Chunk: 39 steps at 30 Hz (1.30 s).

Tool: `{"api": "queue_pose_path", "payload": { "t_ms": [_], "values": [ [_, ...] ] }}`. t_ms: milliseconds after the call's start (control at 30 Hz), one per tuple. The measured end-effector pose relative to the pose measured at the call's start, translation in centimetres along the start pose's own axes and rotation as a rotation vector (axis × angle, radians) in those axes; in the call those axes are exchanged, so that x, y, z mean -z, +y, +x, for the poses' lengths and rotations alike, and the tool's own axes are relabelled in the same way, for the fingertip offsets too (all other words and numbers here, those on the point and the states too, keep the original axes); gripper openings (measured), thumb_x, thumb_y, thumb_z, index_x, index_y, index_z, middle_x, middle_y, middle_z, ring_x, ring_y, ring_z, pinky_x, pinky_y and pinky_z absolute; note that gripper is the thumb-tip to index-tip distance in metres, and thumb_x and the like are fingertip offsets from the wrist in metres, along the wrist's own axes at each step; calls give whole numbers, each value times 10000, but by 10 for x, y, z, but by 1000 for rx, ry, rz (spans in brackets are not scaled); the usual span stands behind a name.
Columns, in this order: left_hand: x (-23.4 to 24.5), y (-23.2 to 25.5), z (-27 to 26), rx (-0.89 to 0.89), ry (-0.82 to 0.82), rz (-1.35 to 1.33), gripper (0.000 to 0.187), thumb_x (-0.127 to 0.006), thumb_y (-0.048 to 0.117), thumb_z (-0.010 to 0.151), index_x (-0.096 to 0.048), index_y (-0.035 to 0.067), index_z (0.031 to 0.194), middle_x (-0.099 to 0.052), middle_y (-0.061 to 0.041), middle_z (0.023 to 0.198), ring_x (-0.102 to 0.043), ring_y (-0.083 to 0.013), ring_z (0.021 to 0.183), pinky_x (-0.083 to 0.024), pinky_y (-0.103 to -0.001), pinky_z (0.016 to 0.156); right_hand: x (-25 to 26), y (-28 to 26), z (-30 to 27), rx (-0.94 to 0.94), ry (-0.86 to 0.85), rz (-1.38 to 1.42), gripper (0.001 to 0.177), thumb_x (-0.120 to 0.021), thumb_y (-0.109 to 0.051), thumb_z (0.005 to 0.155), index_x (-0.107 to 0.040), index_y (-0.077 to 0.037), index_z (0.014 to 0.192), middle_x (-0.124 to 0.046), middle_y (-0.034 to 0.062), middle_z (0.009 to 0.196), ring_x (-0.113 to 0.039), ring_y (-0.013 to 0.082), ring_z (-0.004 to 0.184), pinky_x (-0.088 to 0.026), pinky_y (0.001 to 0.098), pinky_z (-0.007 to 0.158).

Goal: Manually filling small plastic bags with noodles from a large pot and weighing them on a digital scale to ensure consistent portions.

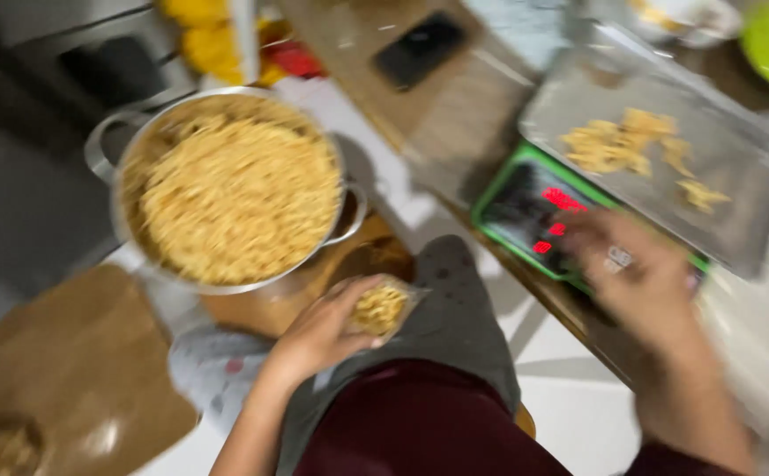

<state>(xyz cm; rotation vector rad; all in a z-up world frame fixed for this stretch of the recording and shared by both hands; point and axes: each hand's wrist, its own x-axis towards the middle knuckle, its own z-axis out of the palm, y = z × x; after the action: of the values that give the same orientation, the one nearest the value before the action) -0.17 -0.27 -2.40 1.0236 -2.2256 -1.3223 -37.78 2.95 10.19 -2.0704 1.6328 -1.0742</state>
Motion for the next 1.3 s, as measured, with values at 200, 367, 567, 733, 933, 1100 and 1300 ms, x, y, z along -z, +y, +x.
{"api": "queue_pose_path", "payload": {
  "t_ms": [200,367,567,733,933,1100,1300],
  "values": [
    [1,0,4,196,-92,-31,866,-852,225,807,-392,271,1540,-359,-121,1639,-898,-199,810,-474,-284,983,127,73,32,-471,-20,-637,505,-720,-46,923,-684,-81,1426,-721,192,1218,-712,352,965,-496,456,836],
    [3,-4,6,156,-114,39,911,-862,269,811,-349,228,1563,-436,-86,1616,-385,-254,1505,-334,-400,1165,115,82,58,-882,-255,-552,613,-716,-75,920,-568,-195,1502,-617,196,1422,-597,394,1265,-442,473,1076],
    [5,5,5,241,-145,61,893,-840,329,844,-331,261,1575,-388,-63,1643,-359,-262,1514,-330,-421,1185,114,159,33,-556,-98,-600,363,-728,-39,910,-757,-67,1270,-739,169,1213,-691,339,974,-510,442,887],
    [-2,-6,6,160,-47,45,777,-780,351,862,-415,218,1534,-476,-76,1591,-435,-267,1465,-339,-399,1158,115,177,22,-391,-5,-745,224,-735,-110,976,-806,-63,1183,-762,168,1180,-698,378,954,-530,471,791],
    [0,6,3,104,1,14,735,-768,304,859,-442,202,1510,-534,-91,1537,-461,-266,1440,-348,-383,1142,125,216,6,-116,19,-829,175,-754,-100,1056,-824,-61,1211,-785,168,1161,-721,354,1000,-520,422,838],
    [3,14,-1,116,-1,42,806,-809,314,825,-423,193,1522,-507,-98,1541,-426,-282,1452,-364,-404,1121,108,202,3,91,206,-537,81,-776,114,1251,-792,105,1330,-735,226,1204,-642,375,1169,-448,480,1112],
    [7,26,3,178,-42,6,889,-846,281,783,-391,229,1544,-451,-121,1575,-381,-309,1485,-344,-402,1139,-17,-16,1,-67,153,208,99,-648,-43,1086,-657,5,1172,-692,168,1184,-699,248,1101,-612,367,1051]
  ]
}}
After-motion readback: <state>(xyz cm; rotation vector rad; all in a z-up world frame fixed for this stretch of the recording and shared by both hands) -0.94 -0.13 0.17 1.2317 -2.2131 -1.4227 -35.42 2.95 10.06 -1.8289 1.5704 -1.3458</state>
